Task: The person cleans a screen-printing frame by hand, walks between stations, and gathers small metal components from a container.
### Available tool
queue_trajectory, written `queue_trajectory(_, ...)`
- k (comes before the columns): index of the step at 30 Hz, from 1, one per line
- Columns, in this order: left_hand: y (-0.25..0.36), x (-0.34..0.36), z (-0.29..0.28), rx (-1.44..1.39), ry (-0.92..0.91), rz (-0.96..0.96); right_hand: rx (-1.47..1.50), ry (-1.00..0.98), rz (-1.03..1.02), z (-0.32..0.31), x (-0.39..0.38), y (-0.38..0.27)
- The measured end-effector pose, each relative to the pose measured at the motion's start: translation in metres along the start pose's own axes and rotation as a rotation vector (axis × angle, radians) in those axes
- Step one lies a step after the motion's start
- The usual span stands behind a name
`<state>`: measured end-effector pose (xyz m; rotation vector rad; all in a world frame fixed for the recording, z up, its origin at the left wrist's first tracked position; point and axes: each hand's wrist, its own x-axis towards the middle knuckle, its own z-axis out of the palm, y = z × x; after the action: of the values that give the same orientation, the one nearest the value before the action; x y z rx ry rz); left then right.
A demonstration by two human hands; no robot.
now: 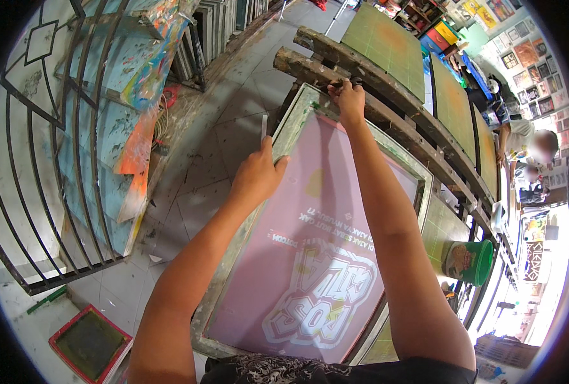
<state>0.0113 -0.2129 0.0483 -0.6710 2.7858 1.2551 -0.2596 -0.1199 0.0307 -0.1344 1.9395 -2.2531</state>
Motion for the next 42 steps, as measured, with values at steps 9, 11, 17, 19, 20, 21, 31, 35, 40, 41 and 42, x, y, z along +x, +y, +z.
queue_trajectory(9, -0.002, 0.002, 0.006, -0.002, 0.041, 0.023, 0.091, 0.039, 0.205, -0.005, 0.015, -0.003)
queue_trajectory(11, -0.003, 0.001, 0.005, -0.016, 0.037, 0.003, -0.003, 0.014, 0.11, 0.005, 0.006, -0.001)
queue_trajectory(17, -0.002, 0.002, 0.002, -0.045, 0.009, 0.016, -0.672, 0.093, -0.325, 0.021, -0.005, -0.005)
queue_trajectory(19, -0.005, 0.003, 0.003, -0.056, 0.02, 0.033, -0.847, 0.09, -0.506, 0.021, -0.004, -0.008)
queue_trajectory(20, -0.005, 0.002, 0.004, -0.061, 0.032, 0.044, -0.934, 0.088, -0.597, 0.02, -0.003, -0.008)
queue_trajectory(21, -0.006, 0.002, 0.005, -0.066, 0.043, 0.055, -0.956, 0.072, -0.611, 0.02, -0.001, -0.009)
queue_trajectory(31, -0.011, 0.003, 0.008, -0.11, 0.037, 0.063, -1.061, 0.066, -0.7, 0.029, 0.006, -0.008)
queue_trajectory(35, -0.01, 0.003, 0.007, -0.133, 0.04, 0.071, -1.099, 0.042, -0.631, 0.026, 0.009, -0.009)
queue_trajectory(40, -0.012, 0.005, 0.011, -0.092, 0.058, 0.056, -1.087, 0.019, -0.663, 0.027, 0.011, -0.007)
queue_trajectory(41, -0.012, 0.005, 0.01, -0.086, 0.049, 0.039, -1.095, 0.012, -0.627, 0.03, 0.011, -0.007)
queue_trajectory(42, -0.012, 0.005, 0.009, -0.08, 0.041, 0.02, -1.102, 0.003, -0.591, 0.032, 0.01, -0.008)
